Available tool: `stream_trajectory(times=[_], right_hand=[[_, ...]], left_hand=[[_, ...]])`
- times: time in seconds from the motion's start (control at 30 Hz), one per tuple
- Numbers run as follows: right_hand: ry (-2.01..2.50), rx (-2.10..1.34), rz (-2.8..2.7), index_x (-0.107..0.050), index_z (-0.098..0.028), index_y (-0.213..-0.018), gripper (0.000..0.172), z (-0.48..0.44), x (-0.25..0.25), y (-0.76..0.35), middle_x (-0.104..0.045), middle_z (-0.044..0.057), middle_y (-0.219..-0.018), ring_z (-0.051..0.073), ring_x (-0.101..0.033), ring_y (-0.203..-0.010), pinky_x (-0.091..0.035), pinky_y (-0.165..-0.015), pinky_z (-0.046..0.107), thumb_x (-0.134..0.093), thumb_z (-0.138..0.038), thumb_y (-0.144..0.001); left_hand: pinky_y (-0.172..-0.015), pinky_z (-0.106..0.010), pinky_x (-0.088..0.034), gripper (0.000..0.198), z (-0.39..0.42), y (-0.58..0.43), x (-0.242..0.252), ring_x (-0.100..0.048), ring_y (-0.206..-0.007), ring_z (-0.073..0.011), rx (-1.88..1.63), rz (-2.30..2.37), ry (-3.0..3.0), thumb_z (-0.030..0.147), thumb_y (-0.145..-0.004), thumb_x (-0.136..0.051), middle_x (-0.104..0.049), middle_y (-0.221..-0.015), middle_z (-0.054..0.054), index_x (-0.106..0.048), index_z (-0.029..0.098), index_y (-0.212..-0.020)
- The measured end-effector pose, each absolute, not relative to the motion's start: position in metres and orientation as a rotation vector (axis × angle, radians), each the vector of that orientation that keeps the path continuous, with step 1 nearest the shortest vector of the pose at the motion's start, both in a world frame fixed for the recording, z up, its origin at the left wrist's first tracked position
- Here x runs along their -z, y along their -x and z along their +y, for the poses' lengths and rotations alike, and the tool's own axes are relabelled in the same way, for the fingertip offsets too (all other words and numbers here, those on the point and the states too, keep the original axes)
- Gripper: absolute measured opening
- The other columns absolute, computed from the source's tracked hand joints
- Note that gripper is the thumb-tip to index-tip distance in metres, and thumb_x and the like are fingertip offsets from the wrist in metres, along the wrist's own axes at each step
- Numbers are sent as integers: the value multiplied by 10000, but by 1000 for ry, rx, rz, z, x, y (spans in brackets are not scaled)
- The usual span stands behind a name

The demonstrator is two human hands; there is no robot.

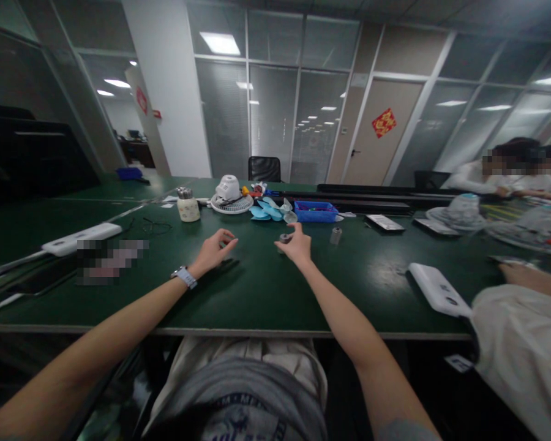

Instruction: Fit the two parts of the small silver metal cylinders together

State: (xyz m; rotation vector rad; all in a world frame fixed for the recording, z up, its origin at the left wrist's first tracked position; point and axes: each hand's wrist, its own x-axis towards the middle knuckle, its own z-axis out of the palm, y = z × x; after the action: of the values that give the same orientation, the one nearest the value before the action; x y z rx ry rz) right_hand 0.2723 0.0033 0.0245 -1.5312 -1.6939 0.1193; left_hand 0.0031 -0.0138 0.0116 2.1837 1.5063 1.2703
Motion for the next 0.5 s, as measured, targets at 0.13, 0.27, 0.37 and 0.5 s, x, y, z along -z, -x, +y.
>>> stream_trajectory(times=[0.13,0.27,0.37,0.5], right_hand=[[1187,-355,-1868,-484,-247,-1204,668,-12,-15,-213,-702,-9,-824,193,-679,-764,-499,-795,336,-799,-352,-625],[1056,-410,-1961,-486,-229,-1213,628,-25,-15,-187,-695,-6,-821,185,-674,-774,-483,-862,362,-768,-266,-653],[1061,-362,-1961,-499,-215,-1193,593,-29,-15,-184,-692,5,-862,178,-670,-790,-448,-937,384,-759,-266,-663],[1070,-436,-1900,-493,-237,-1201,589,-26,-5,-184,-702,18,-941,179,-673,-827,-467,-923,382,-758,-311,-681]], left_hand=[[-916,-384,-451,406,-23,-11,-18,-633,-1062,-247,-1400,1336,-2243,410,-831,-627,-707,-1065,-90,-507,208,-1162],[-950,-398,-446,509,-29,-19,-20,-618,-1114,-257,-1356,1198,-2275,358,-802,-676,-647,-1199,-113,-472,212,-1246],[-937,-393,-461,438,-31,-23,-21,-635,-1083,-252,-1290,1191,-2287,346,-816,-657,-627,-1223,-105,-516,220,-1211],[-917,-383,-476,331,-31,-23,-24,-649,-1041,-239,-1291,1229,-2276,361,-830,-632,-656,-1155,-84,-571,217,-1122]])
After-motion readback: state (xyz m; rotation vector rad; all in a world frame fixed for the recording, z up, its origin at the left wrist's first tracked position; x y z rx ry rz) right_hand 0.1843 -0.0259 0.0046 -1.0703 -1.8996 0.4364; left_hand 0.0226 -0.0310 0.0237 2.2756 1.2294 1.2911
